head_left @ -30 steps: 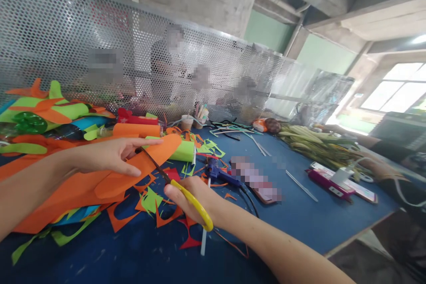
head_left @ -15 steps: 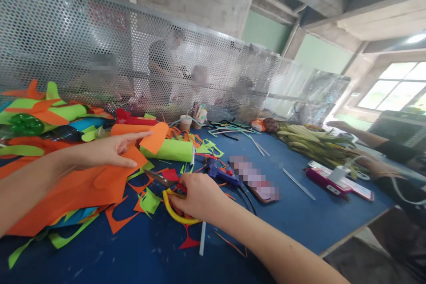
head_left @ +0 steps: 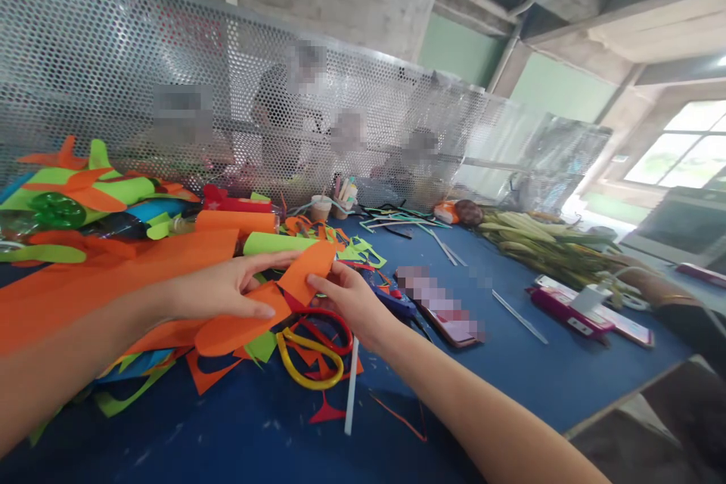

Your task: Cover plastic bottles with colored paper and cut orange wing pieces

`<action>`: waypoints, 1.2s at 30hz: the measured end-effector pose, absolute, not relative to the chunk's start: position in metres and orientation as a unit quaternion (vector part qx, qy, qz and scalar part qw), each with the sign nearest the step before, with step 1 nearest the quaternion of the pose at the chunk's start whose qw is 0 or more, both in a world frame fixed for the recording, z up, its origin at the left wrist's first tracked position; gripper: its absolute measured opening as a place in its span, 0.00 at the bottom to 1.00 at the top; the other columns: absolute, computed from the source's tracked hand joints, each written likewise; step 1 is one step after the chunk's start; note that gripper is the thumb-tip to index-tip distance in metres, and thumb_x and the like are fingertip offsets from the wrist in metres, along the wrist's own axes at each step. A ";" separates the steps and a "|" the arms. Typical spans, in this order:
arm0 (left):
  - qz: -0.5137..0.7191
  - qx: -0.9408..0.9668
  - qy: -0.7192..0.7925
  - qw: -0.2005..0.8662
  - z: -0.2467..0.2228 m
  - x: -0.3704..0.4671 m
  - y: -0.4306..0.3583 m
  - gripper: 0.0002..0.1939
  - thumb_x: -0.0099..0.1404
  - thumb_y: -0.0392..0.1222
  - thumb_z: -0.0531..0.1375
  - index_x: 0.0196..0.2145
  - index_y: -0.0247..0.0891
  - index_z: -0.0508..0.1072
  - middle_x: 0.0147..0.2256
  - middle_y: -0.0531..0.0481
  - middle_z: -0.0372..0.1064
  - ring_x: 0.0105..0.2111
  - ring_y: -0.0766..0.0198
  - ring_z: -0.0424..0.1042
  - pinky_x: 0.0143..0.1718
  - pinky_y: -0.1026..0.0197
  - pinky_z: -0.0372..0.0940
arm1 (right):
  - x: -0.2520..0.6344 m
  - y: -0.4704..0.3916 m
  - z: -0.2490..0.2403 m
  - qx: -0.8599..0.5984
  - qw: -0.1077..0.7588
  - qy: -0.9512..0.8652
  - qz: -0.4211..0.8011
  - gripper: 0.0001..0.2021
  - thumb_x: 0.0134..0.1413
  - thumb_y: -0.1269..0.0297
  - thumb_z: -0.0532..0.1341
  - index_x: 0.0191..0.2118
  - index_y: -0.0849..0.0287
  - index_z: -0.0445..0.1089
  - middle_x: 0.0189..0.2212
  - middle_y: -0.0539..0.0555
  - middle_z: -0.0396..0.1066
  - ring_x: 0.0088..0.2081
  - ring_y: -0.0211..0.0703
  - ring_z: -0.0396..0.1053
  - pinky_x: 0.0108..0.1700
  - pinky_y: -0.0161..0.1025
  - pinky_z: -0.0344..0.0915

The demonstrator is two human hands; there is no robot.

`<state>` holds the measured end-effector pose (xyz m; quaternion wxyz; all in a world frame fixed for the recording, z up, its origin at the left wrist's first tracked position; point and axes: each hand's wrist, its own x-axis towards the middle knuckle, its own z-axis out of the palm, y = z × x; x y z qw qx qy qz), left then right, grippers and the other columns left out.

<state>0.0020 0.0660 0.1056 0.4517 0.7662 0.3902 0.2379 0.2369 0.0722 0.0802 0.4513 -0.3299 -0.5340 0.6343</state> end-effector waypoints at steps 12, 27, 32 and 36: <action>0.277 0.729 0.408 0.475 0.070 0.011 0.086 0.42 0.54 0.49 0.70 0.64 0.44 0.60 0.49 0.45 0.71 0.52 0.50 0.72 0.52 0.48 0.68 | 0.235 0.075 0.069 -0.412 0.384 -0.650 0.509 0.08 0.54 0.68 0.63 0.40 0.59 0.75 0.35 0.50 0.76 0.39 0.41 0.73 0.48 0.42 0.69; 0.197 0.734 0.411 0.504 0.088 0.013 0.069 0.46 0.52 0.48 0.73 0.63 0.49 0.56 0.57 0.45 0.68 0.55 0.46 0.71 0.51 0.49 0.70 | 0.236 0.064 0.075 -0.389 0.335 -0.619 0.595 0.16 0.47 0.53 0.72 0.35 0.60 0.74 0.28 0.46 0.72 0.29 0.35 0.67 0.32 0.32 0.63; 0.206 0.719 0.391 0.535 0.085 0.015 0.069 0.49 0.50 0.48 0.73 0.61 0.48 0.48 0.51 0.46 0.70 0.50 0.48 0.74 0.48 0.50 0.70 | 0.235 0.061 0.080 -0.351 0.322 -0.573 0.667 0.23 0.33 0.48 0.77 0.33 0.58 0.74 0.29 0.46 0.72 0.30 0.34 0.68 0.36 0.32 0.64; 0.173 0.757 0.427 0.464 0.087 0.017 0.065 0.46 0.49 0.52 0.72 0.60 0.45 0.54 0.38 0.53 0.73 0.39 0.51 0.76 0.37 0.56 0.69 | 0.237 0.065 0.073 -0.348 0.266 -0.635 0.636 0.22 0.34 0.49 0.77 0.32 0.61 0.78 0.28 0.47 0.74 0.31 0.36 0.68 0.40 0.36 0.65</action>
